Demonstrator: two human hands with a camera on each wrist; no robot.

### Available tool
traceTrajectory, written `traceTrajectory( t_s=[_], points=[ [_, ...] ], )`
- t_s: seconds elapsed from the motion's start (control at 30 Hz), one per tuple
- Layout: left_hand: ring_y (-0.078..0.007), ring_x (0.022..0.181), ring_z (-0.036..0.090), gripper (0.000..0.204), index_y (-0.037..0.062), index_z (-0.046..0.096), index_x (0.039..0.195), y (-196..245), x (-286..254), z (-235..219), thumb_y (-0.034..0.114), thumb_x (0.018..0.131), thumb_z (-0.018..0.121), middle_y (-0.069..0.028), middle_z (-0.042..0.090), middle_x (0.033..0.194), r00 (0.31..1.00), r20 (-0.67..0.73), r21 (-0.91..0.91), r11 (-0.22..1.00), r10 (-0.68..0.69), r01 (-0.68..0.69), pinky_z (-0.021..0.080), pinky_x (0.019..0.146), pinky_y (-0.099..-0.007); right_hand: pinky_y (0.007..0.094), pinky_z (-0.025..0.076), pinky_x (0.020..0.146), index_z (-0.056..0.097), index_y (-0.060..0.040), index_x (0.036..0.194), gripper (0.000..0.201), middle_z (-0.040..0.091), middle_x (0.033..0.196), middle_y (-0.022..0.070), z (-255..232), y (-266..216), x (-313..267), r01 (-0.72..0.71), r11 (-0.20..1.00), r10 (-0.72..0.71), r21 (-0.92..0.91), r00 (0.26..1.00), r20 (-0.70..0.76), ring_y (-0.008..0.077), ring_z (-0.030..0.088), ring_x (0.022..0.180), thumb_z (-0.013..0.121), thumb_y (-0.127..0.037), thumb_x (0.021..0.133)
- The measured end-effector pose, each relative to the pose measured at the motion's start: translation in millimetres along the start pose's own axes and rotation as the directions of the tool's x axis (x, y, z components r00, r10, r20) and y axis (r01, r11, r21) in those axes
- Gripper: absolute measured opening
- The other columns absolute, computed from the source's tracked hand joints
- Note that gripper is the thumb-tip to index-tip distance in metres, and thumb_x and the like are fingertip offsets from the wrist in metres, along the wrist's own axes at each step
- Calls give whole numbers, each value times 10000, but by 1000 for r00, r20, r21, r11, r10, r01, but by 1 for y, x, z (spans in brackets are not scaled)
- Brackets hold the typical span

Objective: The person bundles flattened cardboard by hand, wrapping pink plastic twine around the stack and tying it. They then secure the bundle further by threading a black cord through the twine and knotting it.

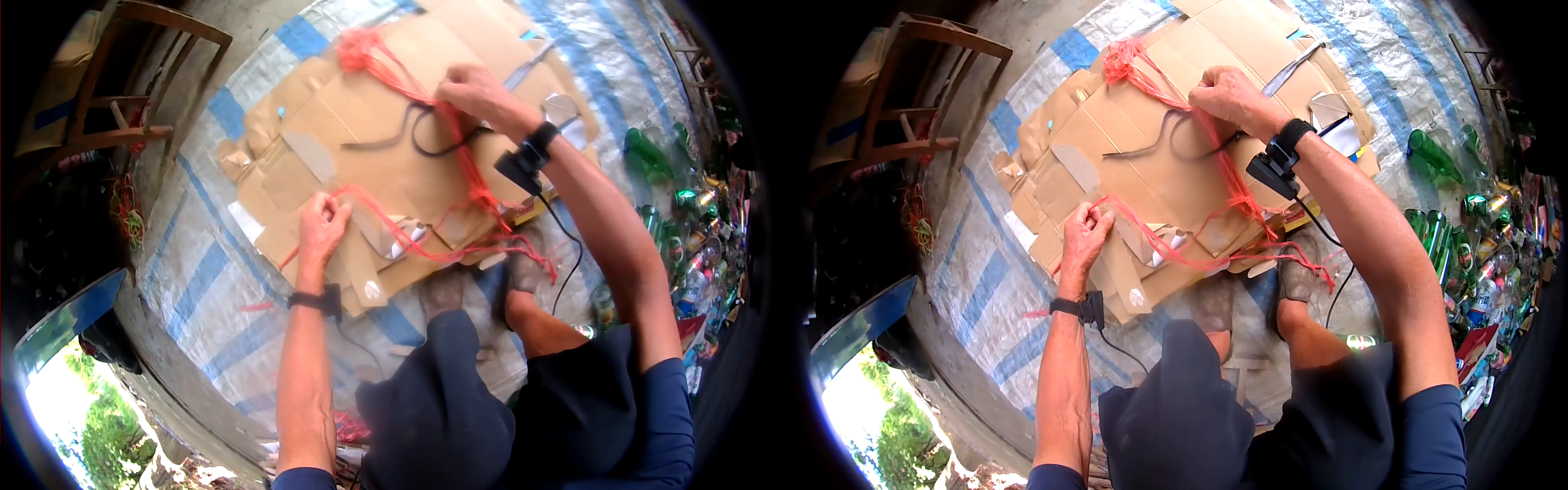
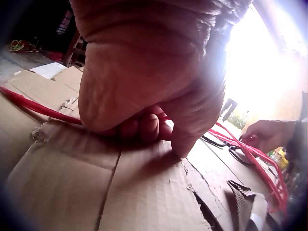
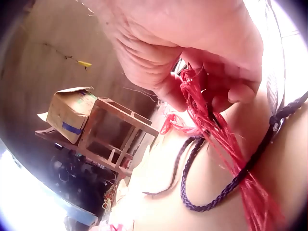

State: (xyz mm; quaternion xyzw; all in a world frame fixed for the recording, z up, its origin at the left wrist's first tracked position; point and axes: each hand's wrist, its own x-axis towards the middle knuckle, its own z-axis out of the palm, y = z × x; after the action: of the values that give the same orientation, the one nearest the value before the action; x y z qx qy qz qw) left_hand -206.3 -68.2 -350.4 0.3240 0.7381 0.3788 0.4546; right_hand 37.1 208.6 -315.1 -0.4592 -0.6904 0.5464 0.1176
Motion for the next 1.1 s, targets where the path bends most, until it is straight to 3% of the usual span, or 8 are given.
traceTrajectory(
  t_s=[0.2,0.43,0.57,0.6,0.77,0.9,0.97,1.1],
  points=[
    [-16,656,395,238,89,470,823,-2,-2,-1,54,915,687,73,416,749,1000,12,-28,1000,14,-14,332,562,-203,260,497,659,674,2,883,184,661,802,54,3,1,0,19,945,15,327,995,-102,128,618,726,601,-167,862],
    [-28,678,427,214,71,490,843,-4,-1,-2,64,917,691,59,442,767,1000,18,-33,999,11,-11,356,575,-209,287,533,711,663,-22,949,114,632,806,33,-21,-5,16,115,692,33,713,981,-191,126,615,727,641,-133,937],
    [-30,679,433,214,71,490,843,-2,-1,-2,63,915,691,58,443,765,1000,14,-26,1000,0,0,361,577,-212,295,518,665,674,-29,956,140,651,829,48,-69,7,49,175,735,-31,655,974,-226,141,606,716,621,-159,953],
    [-31,680,435,212,71,490,843,-3,0,-2,63,915,689,57,447,765,1000,10,-21,1000,-2,2,364,578,-214,239,347,522,613,-92,935,42,481,712,-40,-73,-9,39,225,645,-44,730,965,-258,48,397,580,578,-115,938],
    [-33,682,442,210,68,492,845,7,-4,-2,67,913,691,51,460,765,999,3,43,998,-53,53,375,584,-219,223,307,497,517,-177,820,139,414,689,-89,-134,-33,33,353,688,-140,634,922,-361,39,366,548,561,-128,942],
    [-38,685,451,210,63,499,845,4,-3,-2,75,910,698,50,464,764,999,4,28,999,-31,31,385,590,-222,241,282,441,612,-102,911,63,440,683,-69,-154,-43,33,334,756,-60,564,892,-447,51,357,509,558,-69,915],
    [-40,685,453,211,62,500,842,1,-3,-1,76,909,700,50,463,761,1000,3,7,1000,-28,28,389,593,-224,250,271,410,660,-35,1018,170,478,685,-49,-155,-47,26,275,915,-51,295,804,-592,62,367,485,546,-32,892],
    [-8,647,345,277,114,457,798,-4,-1,-1,107,914,708,90,398,731,1000,-11,17,1000,22,-22,290,560,-197,250,274,401,670,-8,1059,225,489,661,-37,-200,-20,32,312,890,-29,333,766,-642,67,357,462,538,-19,877]
  ],
)
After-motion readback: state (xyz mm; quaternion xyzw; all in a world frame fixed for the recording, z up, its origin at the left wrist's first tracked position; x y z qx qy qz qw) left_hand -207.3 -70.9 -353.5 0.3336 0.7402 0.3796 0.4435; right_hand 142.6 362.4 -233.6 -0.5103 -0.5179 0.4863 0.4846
